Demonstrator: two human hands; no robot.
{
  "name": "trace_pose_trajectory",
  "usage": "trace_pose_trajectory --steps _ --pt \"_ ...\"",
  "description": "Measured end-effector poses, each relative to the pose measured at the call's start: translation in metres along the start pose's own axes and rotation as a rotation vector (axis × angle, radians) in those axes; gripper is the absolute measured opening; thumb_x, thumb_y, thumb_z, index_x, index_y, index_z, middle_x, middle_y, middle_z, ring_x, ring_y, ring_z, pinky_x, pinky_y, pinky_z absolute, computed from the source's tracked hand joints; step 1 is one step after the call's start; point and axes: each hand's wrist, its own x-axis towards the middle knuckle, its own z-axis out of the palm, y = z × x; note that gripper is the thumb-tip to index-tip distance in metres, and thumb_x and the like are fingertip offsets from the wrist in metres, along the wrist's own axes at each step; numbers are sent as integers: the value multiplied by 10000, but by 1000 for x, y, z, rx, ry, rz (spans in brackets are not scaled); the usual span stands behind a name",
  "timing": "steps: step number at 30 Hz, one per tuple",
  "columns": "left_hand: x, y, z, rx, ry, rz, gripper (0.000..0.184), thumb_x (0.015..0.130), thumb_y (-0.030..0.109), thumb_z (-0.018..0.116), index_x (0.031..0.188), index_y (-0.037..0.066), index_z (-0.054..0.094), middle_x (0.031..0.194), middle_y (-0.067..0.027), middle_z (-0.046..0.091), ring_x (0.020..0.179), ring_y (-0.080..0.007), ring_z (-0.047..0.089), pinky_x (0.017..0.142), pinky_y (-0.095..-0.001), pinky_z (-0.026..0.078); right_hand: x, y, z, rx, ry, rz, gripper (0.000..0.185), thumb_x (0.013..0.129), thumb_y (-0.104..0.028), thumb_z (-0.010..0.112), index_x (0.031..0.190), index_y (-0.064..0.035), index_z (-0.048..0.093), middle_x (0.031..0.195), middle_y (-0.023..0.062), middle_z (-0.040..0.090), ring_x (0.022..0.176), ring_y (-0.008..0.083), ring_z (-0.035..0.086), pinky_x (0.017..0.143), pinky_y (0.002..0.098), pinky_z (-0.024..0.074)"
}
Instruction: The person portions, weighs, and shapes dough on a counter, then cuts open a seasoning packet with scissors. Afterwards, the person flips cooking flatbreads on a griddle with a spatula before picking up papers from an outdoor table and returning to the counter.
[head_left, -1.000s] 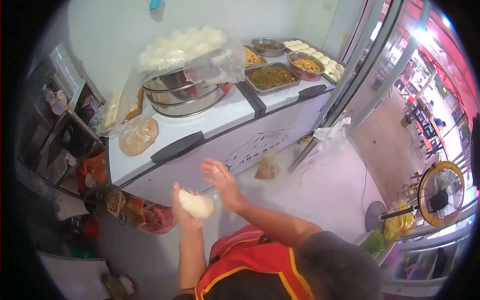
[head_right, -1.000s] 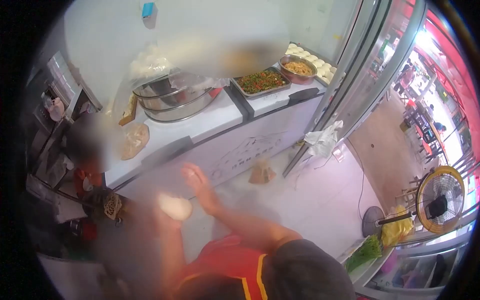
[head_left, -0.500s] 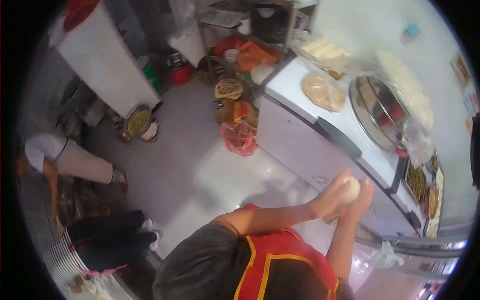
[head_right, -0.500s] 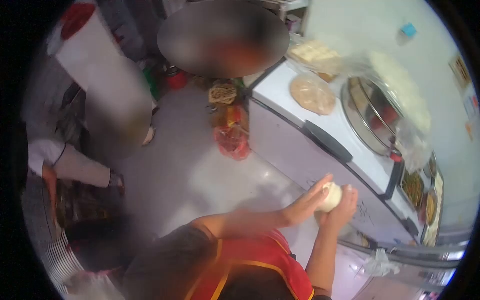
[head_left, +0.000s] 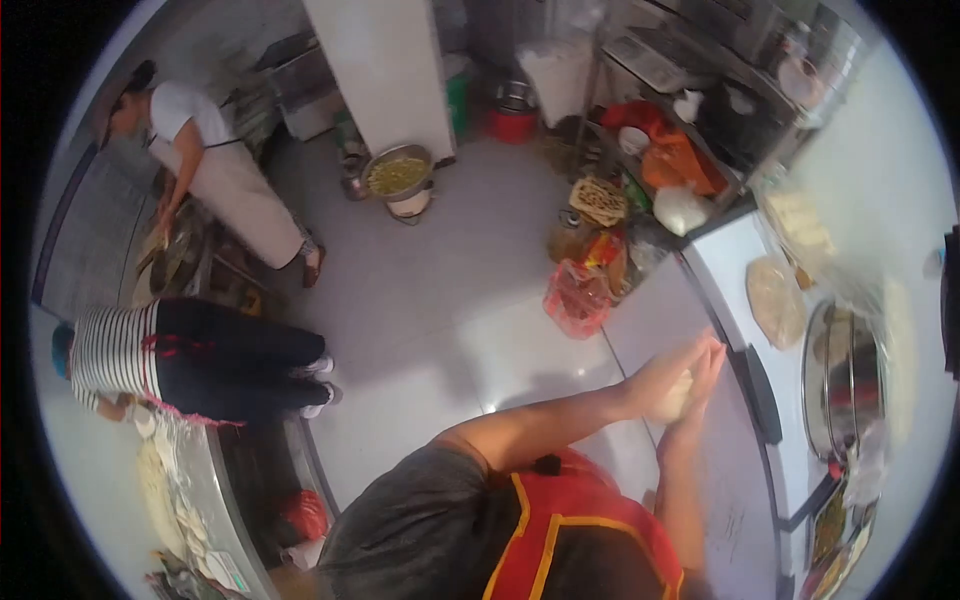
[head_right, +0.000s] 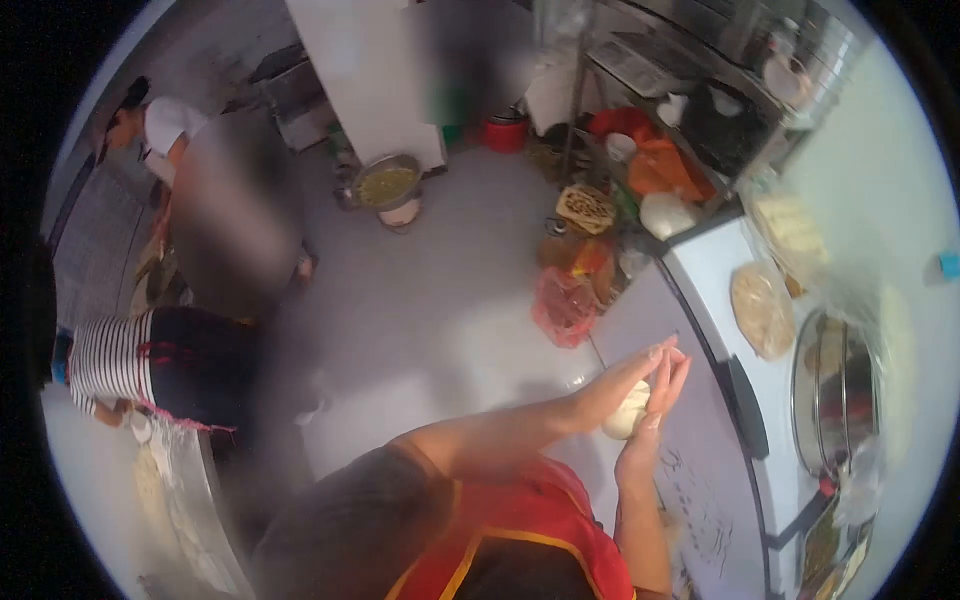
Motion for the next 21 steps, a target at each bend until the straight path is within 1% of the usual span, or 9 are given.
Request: trace_pose_trajectory --steps 2,4,5,8,11,15,18,19,21 --pt "-1 5 -2 -70 175 29 545 959 374 381 1351 0 323 1234 -95 481 1123 -148 455 948 -268 354 12 5 15 -71 7 -44 604 957 -452 195 1406 -51 243 1455 159 230 1359 272 192 1098 397 134" --pt "-9 20 -8 98 53 -95 502 944 370 423 1282 0 394 1150 -82 518 1034 -129 494 867 -256 398 40 25 15 -261 65 -77 599 957 -444 227 1399 -40 250 1450 161 240 1357 285 193 1097 406 133" --pt "-13 25 -12 187 -4 -158 482 936 367 444 1247 0 429 1107 -75 536 990 -120 514 826 -249 419 51 26 17 -177 79 -36 599 956 -440 247 1398 -36 246 1449 166 240 1354 291 198 1097 409 139" --pt "-8 -4 -22 73 278 -151 378 924 326 474 1121 4 494 991 -48 547 860 -93 529 690 -247 447 72 14 24 183 89 84 607 949 -434 297 1396 -28 237 1442 177 245 1343 300 219 1091 417 166" --pt "3 16 -40 -189 479 -155 300 922 289 466 1033 19 532 923 -32 558 811 -97 542 661 -263 465 77 16 33 573 28 172 624 941 -443 327 1397 -28 230 1435 182 254 1327 297 255 1077 427 209" --pt "14 33 -53 -354 681 113 266 928 251 447 1079 80 584 963 -34 576 788 -115 560 675 -263 487 80 39 32 845 -193 313 627 935 -455 345 1380 -23 255 1415 184 280 1293 296 312 1049 439 262" --pt "32 -8 -45 141 621 197 308 926 250 439 1169 114 567 1128 -80 563 937 -163 541 810 -327 464 85 25 32 1208 -414 601 578 933 -431 364 1333 -16 319 1366 182 342 1241 292 372 1022 431 305" --pt "21 17 -25 857 646 122 341 914 258 446 1202 113 555 1286 -131 478 1158 -226 443 987 -393 341 88 19 31 1318 -475 720 558 932 -420 371 1315 -15 343 1345 181 366 1221 290 393 1013 426 320" --pt "22 21 -22 1315 729 290 355 906 255 452 1217 107 539 1342 -151 409 1259 -255 335 1039 -414 254 101 18 27 1222 -408 732 452 924 -372 407 1211 -23 423 1205 162 469 1114 270 475 948 405 387"
